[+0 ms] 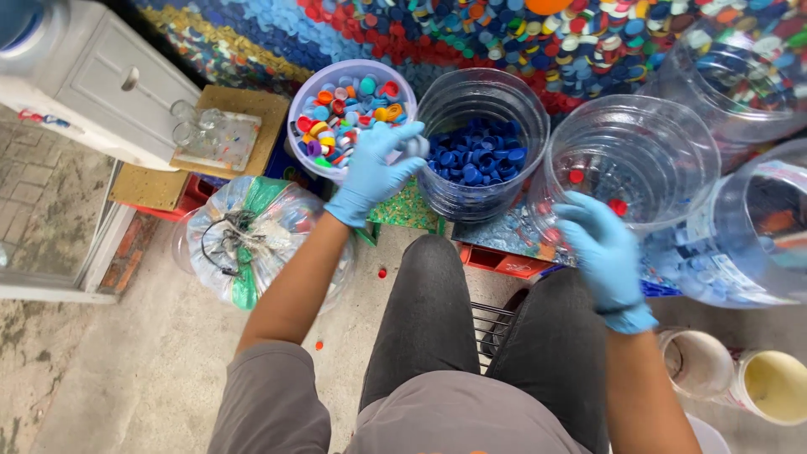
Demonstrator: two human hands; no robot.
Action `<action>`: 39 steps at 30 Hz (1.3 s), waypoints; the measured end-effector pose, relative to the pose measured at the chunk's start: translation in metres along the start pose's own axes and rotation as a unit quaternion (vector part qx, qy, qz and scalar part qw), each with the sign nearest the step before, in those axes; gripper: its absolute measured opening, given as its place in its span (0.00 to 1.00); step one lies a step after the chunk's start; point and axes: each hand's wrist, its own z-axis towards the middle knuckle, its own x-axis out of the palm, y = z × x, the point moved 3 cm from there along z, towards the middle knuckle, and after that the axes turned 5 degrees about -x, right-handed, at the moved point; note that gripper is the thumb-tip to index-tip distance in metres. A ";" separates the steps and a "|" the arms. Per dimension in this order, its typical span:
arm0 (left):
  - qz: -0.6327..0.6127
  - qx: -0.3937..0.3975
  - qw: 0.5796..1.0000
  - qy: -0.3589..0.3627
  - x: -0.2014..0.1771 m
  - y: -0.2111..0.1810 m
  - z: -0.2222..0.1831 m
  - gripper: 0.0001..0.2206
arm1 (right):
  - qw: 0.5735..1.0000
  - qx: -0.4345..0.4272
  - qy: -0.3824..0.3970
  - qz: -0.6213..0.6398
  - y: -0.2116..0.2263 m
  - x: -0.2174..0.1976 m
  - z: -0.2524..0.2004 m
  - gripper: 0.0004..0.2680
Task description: Sorting plastic bottle caps by color into different containers
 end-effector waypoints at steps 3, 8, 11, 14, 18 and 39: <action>-0.118 0.035 0.992 -0.019 0.047 -0.047 0.006 0.32 | 0.986 0.016 0.074 0.146 -0.001 0.046 0.017 0.18; -0.093 0.154 0.982 -0.064 0.072 -0.125 0.016 0.34 | 0.946 0.071 0.024 0.316 0.008 0.067 0.036 0.17; -0.063 0.164 0.981 -0.076 0.102 -0.141 0.022 0.30 | 0.925 0.074 -0.028 0.372 -0.005 0.042 0.037 0.17; -0.059 0.185 0.980 -0.039 0.109 -0.173 0.039 0.32 | 0.934 0.026 -0.053 0.352 -0.042 0.010 0.040 0.16; -0.166 0.172 0.971 0.011 0.115 -0.188 0.050 0.41 | 0.967 -0.018 -0.099 0.233 -0.029 -0.086 0.041 0.14; 0.223 -0.196 0.943 -0.153 -0.047 0.169 -0.071 0.18 | 0.941 -0.025 -0.149 -0.302 -0.178 -0.268 0.009 0.13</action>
